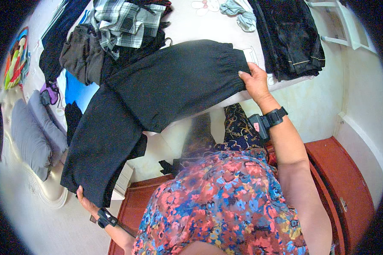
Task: The person organizes folded garments in a shelf and then folds several pairs of trousers and a shirt on a bed.
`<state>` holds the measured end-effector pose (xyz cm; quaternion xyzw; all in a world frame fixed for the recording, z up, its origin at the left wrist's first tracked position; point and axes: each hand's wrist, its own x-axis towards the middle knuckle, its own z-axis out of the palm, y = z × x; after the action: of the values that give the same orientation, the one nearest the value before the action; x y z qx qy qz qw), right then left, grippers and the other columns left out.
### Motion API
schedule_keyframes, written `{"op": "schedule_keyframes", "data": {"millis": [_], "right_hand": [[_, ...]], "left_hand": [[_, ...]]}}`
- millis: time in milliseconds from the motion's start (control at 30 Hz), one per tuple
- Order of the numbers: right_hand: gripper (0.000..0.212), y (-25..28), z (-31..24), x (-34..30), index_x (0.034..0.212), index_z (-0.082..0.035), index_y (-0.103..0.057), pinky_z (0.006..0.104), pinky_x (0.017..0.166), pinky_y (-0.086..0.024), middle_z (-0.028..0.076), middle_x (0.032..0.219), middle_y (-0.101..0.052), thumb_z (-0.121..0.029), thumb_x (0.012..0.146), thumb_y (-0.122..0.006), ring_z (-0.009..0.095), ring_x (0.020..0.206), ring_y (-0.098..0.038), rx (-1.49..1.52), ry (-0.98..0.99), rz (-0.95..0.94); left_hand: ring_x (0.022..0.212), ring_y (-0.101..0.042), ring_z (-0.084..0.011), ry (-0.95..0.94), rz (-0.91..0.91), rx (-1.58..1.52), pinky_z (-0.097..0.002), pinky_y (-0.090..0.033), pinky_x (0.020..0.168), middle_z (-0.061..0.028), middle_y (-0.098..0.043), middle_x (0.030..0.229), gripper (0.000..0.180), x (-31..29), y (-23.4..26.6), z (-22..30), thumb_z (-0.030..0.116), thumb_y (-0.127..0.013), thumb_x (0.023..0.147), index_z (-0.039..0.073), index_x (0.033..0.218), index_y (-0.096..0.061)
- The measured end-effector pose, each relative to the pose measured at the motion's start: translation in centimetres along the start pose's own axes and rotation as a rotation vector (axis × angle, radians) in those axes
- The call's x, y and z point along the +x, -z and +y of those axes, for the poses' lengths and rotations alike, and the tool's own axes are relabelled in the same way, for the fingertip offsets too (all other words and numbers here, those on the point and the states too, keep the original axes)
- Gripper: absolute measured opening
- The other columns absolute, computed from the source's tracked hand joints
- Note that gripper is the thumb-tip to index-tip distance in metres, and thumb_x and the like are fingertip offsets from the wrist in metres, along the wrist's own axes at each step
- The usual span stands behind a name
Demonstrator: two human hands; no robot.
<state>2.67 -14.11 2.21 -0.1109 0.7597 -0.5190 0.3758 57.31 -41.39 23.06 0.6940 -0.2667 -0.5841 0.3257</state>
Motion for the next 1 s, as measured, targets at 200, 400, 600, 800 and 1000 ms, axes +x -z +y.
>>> {"op": "schedule_keyframes", "data": {"millis": [200,400,600,800,1000], "right_hand": [[0.016,-0.8,-0.4,0.9,0.09,0.002,-0.062,0.0227,0.066,-0.045,0.004,0.08,-0.063,-0.005,0.076,-0.064,0.009,0.07,-0.054,-0.261,0.12,0.068],[0.02,1.3,4.3,2.3,0.089,0.002,-0.061,0.0239,0.064,-0.046,0.005,0.078,-0.063,0.001,0.069,-0.066,0.011,0.068,-0.056,-0.245,0.056,0.039],[0.024,0.7,3.2,2.0,0.096,0.004,-0.058,0.0238,0.074,-0.046,0.007,0.089,-0.064,0.007,0.072,-0.06,0.012,0.079,-0.059,-0.383,-0.156,0.009],[0.026,0.8,3.7,1.6,0.097,0.002,-0.057,0.0244,0.071,-0.046,0.004,0.085,-0.062,0.002,0.072,-0.063,0.011,0.078,-0.057,-0.437,-0.107,0.099],[0.02,-4.6,-4.5,-1.9,0.091,-0.002,-0.059,0.0271,0.068,-0.048,0.005,0.083,-0.061,-0.008,0.073,-0.066,0.011,0.074,-0.057,-0.326,0.195,-0.072]], "left_hand": [[0.099,-0.055,-0.0303,0.029,0.04,0.049,-0.0425,-0.044,0.088,-0.0158,-0.056,0.113,0.046,0.3,2.4,0.7,0.028,-0.056,0.081,-0.003,0.115,-0.049],[0.091,-0.058,-0.0248,-0.004,0.033,0.003,-0.0364,-0.047,0.083,-0.0138,-0.06,0.105,0.039,0.1,1.8,4.0,0.025,-0.06,0.079,0.0,0.108,-0.054],[0.088,-0.06,-0.0265,-0.04,0.024,0.053,-0.0379,-0.048,0.083,-0.0135,-0.063,0.1,0.03,0.2,3.9,6.9,0.019,-0.062,0.078,0.0,0.101,-0.058],[0.089,-0.061,-0.0273,-0.085,-0.047,-0.01,-0.0407,-0.049,0.083,-0.0149,-0.062,0.101,0.036,-1.4,-5.4,3.9,0.014,-0.061,0.072,-0.001,0.105,-0.057],[0.07,-0.063,-0.0203,-0.199,-0.284,0.113,-0.0327,-0.051,0.072,-0.012,-0.064,0.08,0.034,-2.6,-20.5,-4.3,-0.002,-0.062,0.06,-0.007,0.093,-0.057]]}}
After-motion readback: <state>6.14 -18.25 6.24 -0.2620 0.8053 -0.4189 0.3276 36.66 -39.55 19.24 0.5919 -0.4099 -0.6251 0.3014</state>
